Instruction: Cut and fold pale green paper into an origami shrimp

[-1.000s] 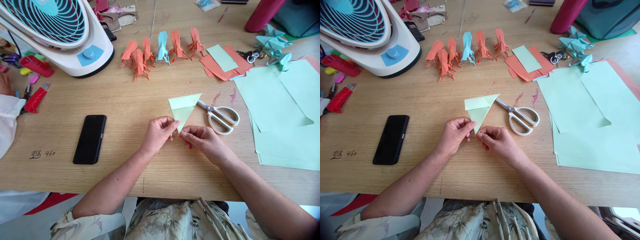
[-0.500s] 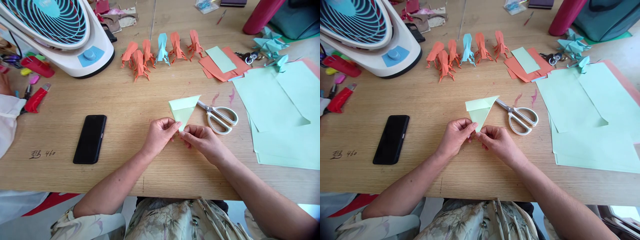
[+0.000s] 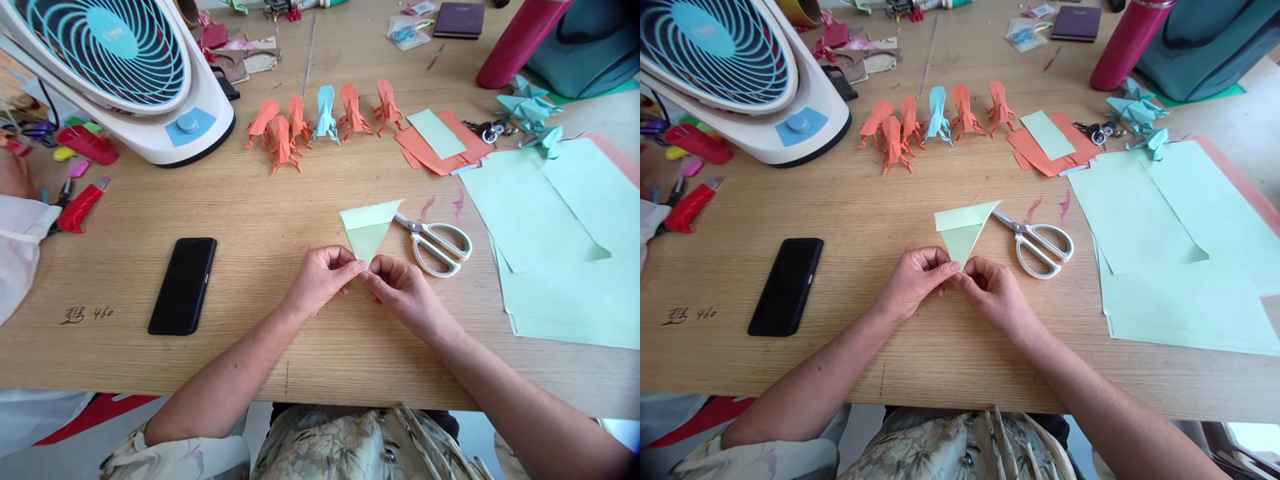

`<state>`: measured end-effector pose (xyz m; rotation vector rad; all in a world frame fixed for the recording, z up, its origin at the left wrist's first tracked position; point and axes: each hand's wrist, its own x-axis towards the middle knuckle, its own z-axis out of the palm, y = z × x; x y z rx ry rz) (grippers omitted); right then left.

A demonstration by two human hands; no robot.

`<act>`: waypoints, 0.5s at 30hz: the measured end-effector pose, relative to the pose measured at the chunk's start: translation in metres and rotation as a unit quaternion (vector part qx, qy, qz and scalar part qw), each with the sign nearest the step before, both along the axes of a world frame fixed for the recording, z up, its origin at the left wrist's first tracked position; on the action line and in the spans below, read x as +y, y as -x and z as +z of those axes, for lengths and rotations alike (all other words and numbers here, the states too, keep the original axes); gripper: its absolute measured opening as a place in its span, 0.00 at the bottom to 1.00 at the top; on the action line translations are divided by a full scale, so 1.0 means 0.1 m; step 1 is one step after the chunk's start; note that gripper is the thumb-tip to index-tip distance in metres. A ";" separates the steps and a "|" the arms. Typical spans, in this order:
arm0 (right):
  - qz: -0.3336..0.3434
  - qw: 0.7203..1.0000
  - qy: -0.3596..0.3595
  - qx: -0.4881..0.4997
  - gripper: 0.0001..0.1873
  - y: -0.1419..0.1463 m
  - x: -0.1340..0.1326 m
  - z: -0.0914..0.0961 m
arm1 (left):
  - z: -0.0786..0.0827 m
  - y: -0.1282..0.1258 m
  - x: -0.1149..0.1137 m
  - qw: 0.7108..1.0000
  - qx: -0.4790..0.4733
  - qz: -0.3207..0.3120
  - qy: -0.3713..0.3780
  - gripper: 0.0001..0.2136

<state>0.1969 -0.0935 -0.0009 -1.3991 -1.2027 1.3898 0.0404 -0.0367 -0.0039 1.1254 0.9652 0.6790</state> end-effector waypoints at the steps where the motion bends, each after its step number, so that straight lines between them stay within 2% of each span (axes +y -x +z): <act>1: -0.001 1.000 -0.006 -0.004 0.22 0.00 0.00 0.00 | 0.00 0.00 0.00 1.000 0.001 0.003 0.001 0.16; 9: 0.000 0.999 -0.025 -0.033 0.20 0.01 0.00 -0.02 | 0.01 -0.01 -0.02 1.000 -0.004 0.020 0.005 0.14; 15: 0.003 0.997 -0.027 -0.069 0.17 0.02 -0.02 -0.04 | 0.02 -0.01 0.00 0.999 -0.002 0.044 -0.018 0.15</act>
